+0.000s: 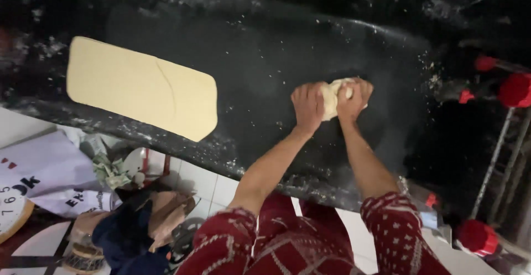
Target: Kneading a small piece of dough on a black work surface in a bakery.
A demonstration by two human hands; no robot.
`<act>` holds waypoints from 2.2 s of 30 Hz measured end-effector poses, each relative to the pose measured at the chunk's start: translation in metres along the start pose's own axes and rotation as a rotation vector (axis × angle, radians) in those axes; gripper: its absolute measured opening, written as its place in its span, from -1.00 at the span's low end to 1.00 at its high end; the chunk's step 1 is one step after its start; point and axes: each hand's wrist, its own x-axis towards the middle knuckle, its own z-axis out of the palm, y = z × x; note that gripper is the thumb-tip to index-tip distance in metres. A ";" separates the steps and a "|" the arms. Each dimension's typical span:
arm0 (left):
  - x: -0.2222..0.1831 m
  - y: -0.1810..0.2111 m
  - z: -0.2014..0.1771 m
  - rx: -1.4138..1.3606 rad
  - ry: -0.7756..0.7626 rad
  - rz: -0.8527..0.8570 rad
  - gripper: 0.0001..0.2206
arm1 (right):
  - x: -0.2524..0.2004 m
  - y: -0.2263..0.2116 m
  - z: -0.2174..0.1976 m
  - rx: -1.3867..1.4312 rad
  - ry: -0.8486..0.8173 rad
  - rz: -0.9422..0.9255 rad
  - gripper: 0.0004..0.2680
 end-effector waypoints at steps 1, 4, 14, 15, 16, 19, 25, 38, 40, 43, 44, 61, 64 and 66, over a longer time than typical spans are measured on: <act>-0.011 -0.003 -0.008 0.006 0.014 0.012 -0.71 | -0.004 -0.009 -0.007 0.011 0.013 -0.009 -0.89; -0.045 -0.011 -0.018 -0.048 -0.031 0.110 -0.81 | -0.019 -0.038 -0.036 0.104 -0.038 0.057 -0.89; -0.062 0.014 -0.001 0.219 -0.147 -0.299 -0.73 | -0.036 -0.051 -0.089 0.061 -0.409 0.185 -0.98; -0.067 0.011 0.003 0.260 -0.150 -0.276 -0.74 | -0.030 -0.050 -0.089 0.028 -0.449 0.091 -0.87; -0.068 0.005 0.010 0.261 -0.148 -0.278 -0.74 | -0.030 -0.046 -0.080 0.030 -0.451 0.089 -0.87; -0.074 -0.008 0.021 0.298 -0.294 -0.359 -0.61 | -0.033 -0.044 -0.062 -0.063 -0.629 0.245 -0.96; -0.066 -0.022 0.030 0.197 -0.508 -0.545 -0.49 | -0.045 -0.028 -0.040 -0.380 -0.746 0.086 -0.83; -0.008 -0.081 0.086 0.080 -0.375 -0.333 -0.53 | -0.028 0.020 0.018 -0.398 -0.609 0.265 -0.83; -0.009 -0.088 0.097 0.050 -0.338 -0.285 -0.54 | -0.024 0.012 0.020 -0.431 -0.548 0.238 -0.82; 0.000 -0.095 0.107 0.171 -0.184 -0.165 -0.61 | 0.001 -0.007 0.028 -0.453 -0.425 0.421 -0.80; 0.000 -0.093 0.101 0.188 -0.189 -0.127 -0.61 | 0.005 -0.014 0.030 -0.460 -0.326 0.579 -0.73; -0.081 -0.010 -0.026 0.203 -0.079 -0.567 -0.78 | -0.060 -0.088 -0.083 0.025 -0.502 0.188 -0.89; -0.096 -0.020 -0.017 0.121 -0.413 -0.757 -0.62 | -0.068 -0.083 -0.094 -0.042 -0.752 0.199 -0.85; -0.111 -0.028 -0.015 0.194 -0.437 -0.536 -0.68 | -0.073 -0.076 -0.092 0.025 -0.849 0.283 -0.80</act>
